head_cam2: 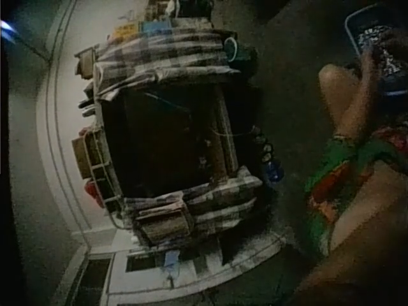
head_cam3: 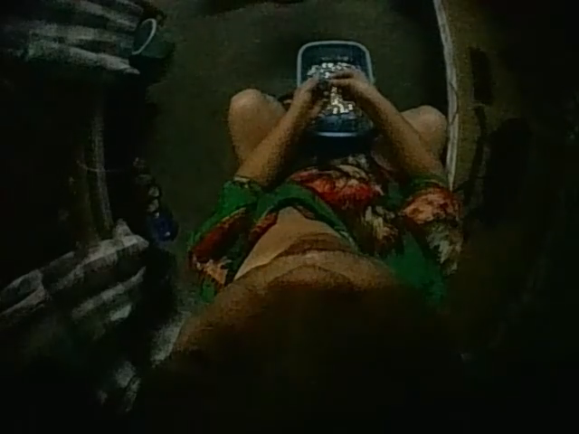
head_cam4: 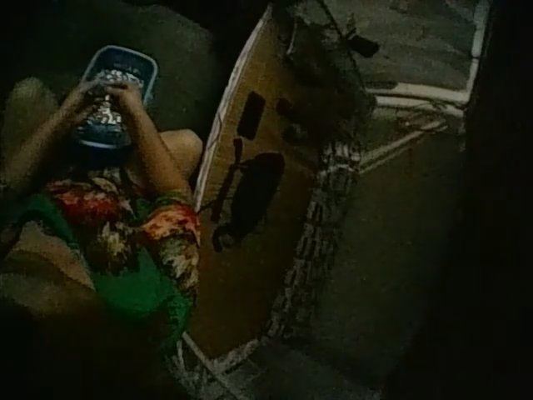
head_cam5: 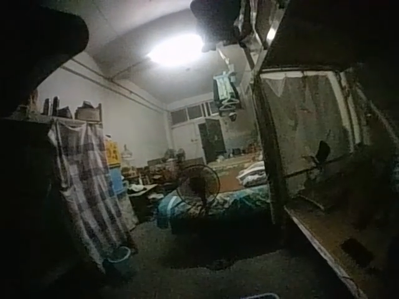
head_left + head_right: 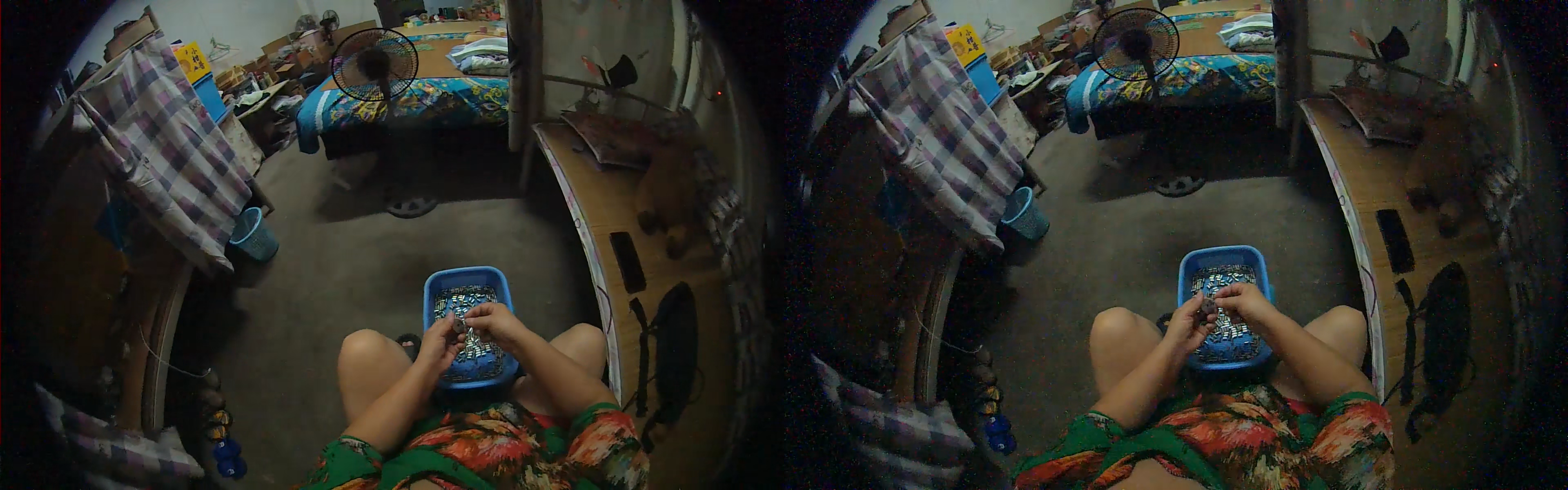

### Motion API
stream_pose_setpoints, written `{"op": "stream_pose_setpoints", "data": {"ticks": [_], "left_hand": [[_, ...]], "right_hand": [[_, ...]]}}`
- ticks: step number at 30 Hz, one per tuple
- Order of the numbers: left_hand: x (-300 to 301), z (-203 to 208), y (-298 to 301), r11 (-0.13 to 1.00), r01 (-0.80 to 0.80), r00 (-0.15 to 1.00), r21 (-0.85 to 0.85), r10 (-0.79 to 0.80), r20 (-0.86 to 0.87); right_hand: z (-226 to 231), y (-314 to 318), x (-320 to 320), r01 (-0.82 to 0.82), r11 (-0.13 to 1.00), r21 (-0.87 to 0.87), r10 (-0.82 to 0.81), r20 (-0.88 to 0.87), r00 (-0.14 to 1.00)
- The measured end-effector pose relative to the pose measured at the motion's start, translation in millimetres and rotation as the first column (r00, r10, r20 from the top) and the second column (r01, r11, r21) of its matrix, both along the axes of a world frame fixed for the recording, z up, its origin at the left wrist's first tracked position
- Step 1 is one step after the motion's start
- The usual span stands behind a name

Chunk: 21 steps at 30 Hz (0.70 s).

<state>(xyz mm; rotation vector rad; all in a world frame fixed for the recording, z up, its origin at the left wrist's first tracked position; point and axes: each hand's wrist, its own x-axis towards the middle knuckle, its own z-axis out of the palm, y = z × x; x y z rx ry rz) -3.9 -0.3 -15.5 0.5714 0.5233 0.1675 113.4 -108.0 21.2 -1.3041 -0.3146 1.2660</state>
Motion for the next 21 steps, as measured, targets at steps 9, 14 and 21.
{"op": "stream_pose_setpoints", "data": {"ticks": [9,14,21], "left_hand": [[-2,4,-3,0.999,0.037,0.999,-0.013,-0.037,-0.009],[-2,1,-2,0.997,0.020,1.000,-0.078,-0.019,0.014],[-4,5,-1,1.000,0.010,1.000,-0.029,-0.011,-0.016]], "right_hand": [[-18,4,-5,-0.022,0.994,0.108,-0.023,0.395,0.918],[-9,4,-10,-0.050,0.992,0.119,0.004,0.358,0.934],[-4,4,-8,-0.057,0.993,0.107,0.004,0.439,0.898]]}}
